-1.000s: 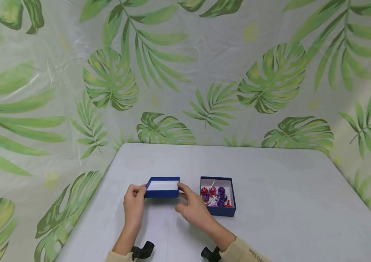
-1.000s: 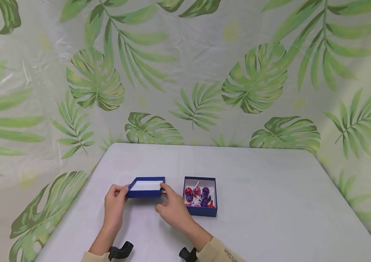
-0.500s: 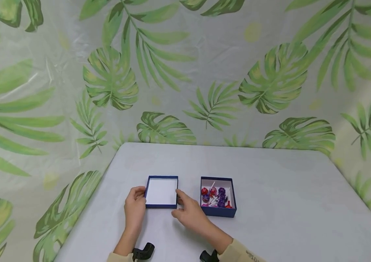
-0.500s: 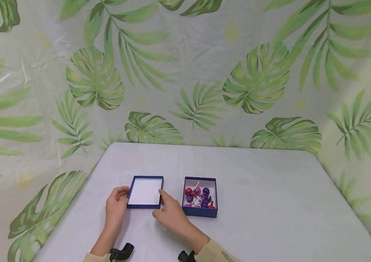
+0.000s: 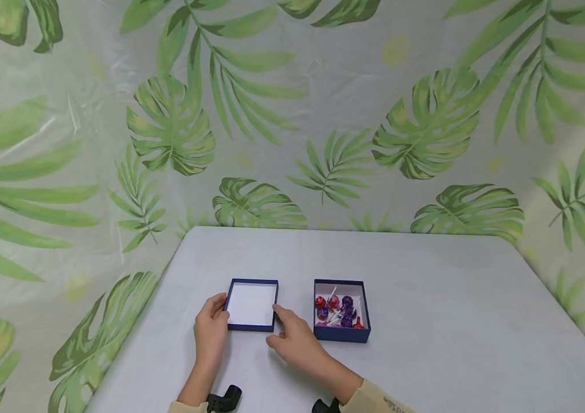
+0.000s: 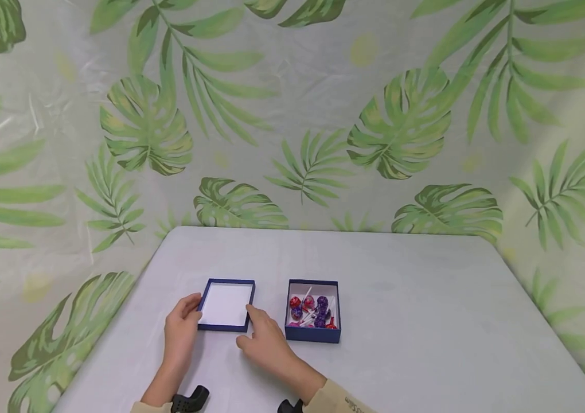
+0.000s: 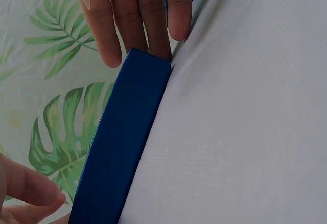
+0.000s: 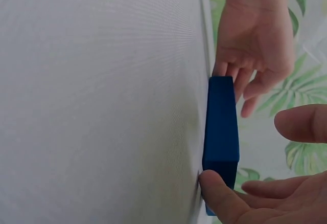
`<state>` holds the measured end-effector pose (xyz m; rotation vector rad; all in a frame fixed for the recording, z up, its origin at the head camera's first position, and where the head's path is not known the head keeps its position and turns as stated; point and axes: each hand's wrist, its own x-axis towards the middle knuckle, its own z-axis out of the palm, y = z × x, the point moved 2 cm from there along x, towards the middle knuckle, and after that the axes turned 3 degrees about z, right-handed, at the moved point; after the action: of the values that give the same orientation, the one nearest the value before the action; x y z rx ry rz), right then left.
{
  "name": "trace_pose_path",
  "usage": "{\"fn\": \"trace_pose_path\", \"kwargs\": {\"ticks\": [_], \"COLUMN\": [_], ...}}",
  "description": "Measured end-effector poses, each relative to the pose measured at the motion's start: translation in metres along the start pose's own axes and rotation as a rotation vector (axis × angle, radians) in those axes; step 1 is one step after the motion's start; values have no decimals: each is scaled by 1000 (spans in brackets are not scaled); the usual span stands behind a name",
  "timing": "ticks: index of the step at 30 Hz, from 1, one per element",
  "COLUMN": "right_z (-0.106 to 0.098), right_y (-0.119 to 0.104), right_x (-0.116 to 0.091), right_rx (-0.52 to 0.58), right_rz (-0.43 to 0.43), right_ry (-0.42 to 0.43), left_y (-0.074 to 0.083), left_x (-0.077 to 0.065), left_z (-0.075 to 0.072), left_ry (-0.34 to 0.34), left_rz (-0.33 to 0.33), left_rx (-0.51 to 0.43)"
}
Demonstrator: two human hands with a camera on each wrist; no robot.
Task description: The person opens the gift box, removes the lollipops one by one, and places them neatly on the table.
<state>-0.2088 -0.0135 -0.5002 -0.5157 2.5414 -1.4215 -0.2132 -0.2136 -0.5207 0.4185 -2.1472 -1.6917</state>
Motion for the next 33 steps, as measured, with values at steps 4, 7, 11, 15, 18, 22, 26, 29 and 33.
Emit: {"fn": "trace_pose_path", "kwargs": {"ticks": [4, 7, 11, 15, 18, 22, 26, 29, 33], "right_z": [0, -4, -12, -21, -28, -41, -55, -68, -85], "right_y": [-1, -4, -9, -15, -22, -30, -36, -36, -28], "right_x": [0, 0, -3, -7, -10, -14, -18, -20, -22], "right_rx": [-28, -35, -22, -17, -24, -55, -89, -115, -178], "right_rz": [1, -5, -24, -39, -57, -76, -104, -132, -161], "right_ry": [8, 8, -10, -39, -62, -72, -54, -30, 37], "left_y": [0, 0, 4, 14, 24, 39, 48, 54, 62], "left_x": [1, 3, 4, 2, 0, -6, -13, -21, -31], "left_z": [-3, -8, -15, -17, -14, -6, 3, 12, 30], "left_ry": [4, 24, 73, 89, 61, -4, -83, -152, -245], "left_rz": [6, 31, 85, 150, 210, 251, 252, 257, 282], "left_rx": [15, 37, 53, 22, -20, -66, -83, -95, -115]}}
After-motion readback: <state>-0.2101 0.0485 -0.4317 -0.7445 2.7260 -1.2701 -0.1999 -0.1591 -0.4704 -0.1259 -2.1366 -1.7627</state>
